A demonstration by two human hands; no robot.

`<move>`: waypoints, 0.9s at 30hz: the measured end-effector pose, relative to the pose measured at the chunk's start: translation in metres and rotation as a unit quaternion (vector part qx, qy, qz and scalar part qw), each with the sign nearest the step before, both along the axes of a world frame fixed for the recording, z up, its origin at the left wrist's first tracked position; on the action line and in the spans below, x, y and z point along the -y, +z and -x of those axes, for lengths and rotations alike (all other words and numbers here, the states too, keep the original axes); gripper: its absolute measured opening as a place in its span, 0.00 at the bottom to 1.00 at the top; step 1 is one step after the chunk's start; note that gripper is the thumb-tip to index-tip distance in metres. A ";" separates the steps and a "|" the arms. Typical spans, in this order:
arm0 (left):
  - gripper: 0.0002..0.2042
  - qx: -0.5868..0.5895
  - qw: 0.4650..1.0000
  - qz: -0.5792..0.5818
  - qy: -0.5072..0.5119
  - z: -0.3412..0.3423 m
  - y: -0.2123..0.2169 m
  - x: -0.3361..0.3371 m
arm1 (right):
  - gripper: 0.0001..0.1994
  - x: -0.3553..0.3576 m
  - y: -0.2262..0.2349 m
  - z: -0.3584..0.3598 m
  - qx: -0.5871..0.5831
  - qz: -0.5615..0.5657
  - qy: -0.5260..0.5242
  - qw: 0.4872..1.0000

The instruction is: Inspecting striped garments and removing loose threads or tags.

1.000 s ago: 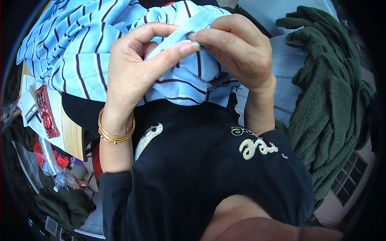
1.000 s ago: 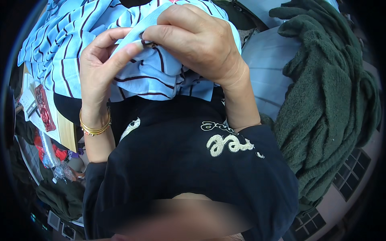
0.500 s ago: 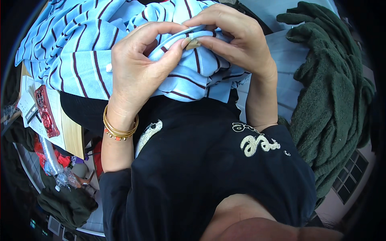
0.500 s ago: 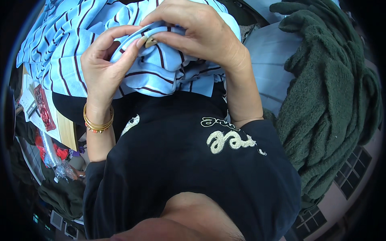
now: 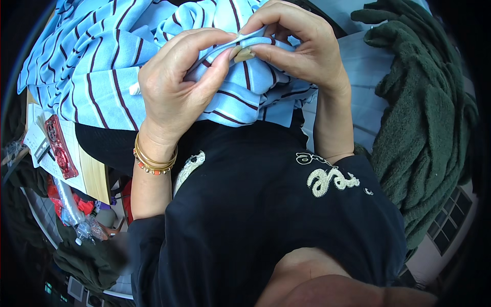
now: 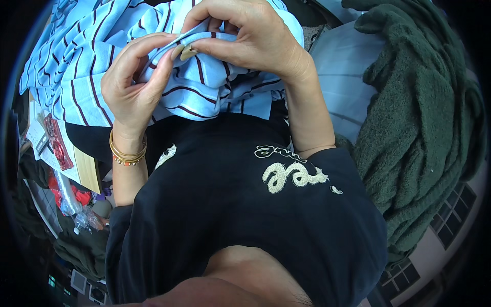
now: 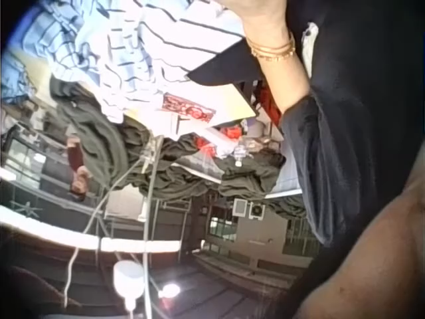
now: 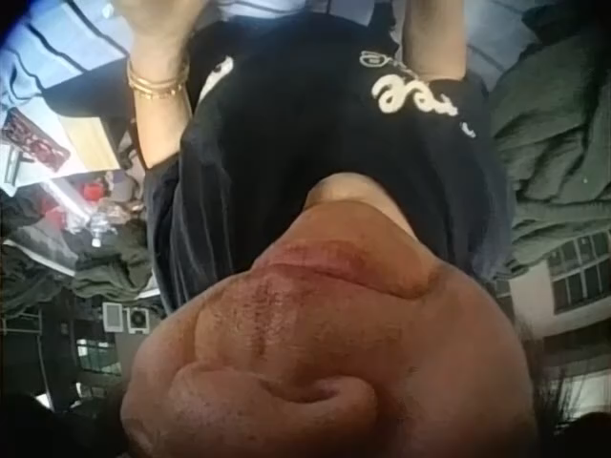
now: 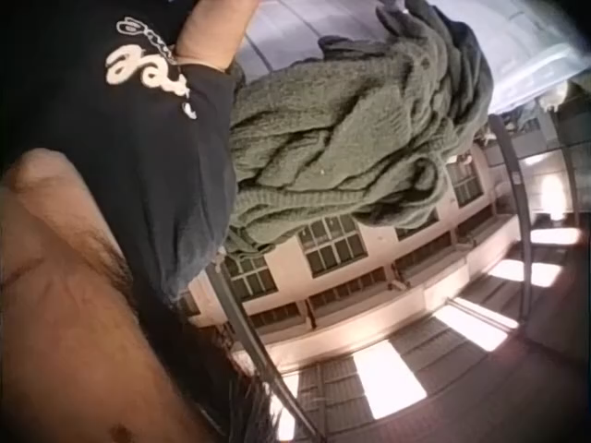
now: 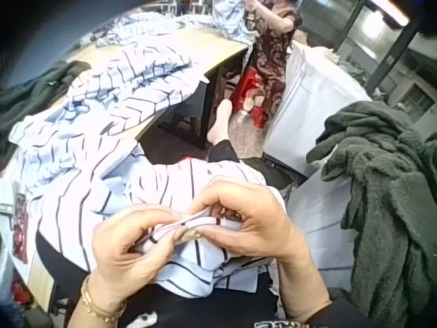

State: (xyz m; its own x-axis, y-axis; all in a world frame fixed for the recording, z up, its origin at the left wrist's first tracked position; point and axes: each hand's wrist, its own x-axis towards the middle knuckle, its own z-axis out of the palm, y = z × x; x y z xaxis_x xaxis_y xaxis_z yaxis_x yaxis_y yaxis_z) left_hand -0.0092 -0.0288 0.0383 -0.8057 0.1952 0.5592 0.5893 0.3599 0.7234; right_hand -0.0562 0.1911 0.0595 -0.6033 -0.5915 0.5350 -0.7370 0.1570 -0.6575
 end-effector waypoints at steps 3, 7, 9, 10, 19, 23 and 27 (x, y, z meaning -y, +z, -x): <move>0.09 -0.008 1.000 -0.004 -0.001 0.001 0.000 -0.001 | 0.12 -0.001 -0.008 0.003 0.097 0.020 -0.005 0.995; 0.09 -0.063 0.998 -0.021 -0.018 0.006 -0.008 0.001 | 0.11 0.000 0.010 -0.007 0.152 -0.011 -0.047 0.987; 0.09 -0.078 0.996 -0.031 -0.030 0.009 -0.009 -0.002 | 0.11 -0.003 0.010 -0.009 0.152 -0.022 -0.055 0.987; 0.10 -0.093 0.994 -0.037 -0.039 0.011 -0.010 -0.003 | 0.11 -0.005 0.008 -0.009 0.154 -0.031 -0.058 0.986; 0.10 -0.122 0.992 -0.010 -0.011 0.007 -0.007 0.000 | 0.09 0.001 -0.045 0.018 -0.109 0.108 0.069 0.986; 0.09 -0.135 0.991 -0.018 0.002 0.006 -0.009 -0.001 | 0.09 0.007 -0.040 0.006 -0.096 0.128 0.066 0.985; 0.09 -0.136 0.990 -0.023 0.031 0.004 -0.009 -0.003 | 0.09 0.013 -0.011 -0.023 0.210 0.080 -0.079 0.971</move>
State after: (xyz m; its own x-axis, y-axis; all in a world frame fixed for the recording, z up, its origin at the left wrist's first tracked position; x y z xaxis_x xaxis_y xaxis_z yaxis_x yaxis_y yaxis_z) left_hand -0.0127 -0.0257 0.0297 -0.6342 0.1182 0.7641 0.7418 0.3718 0.5581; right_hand -0.0337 0.1784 0.0489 -0.8645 -0.4031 0.3004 -0.3742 0.1169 -0.9200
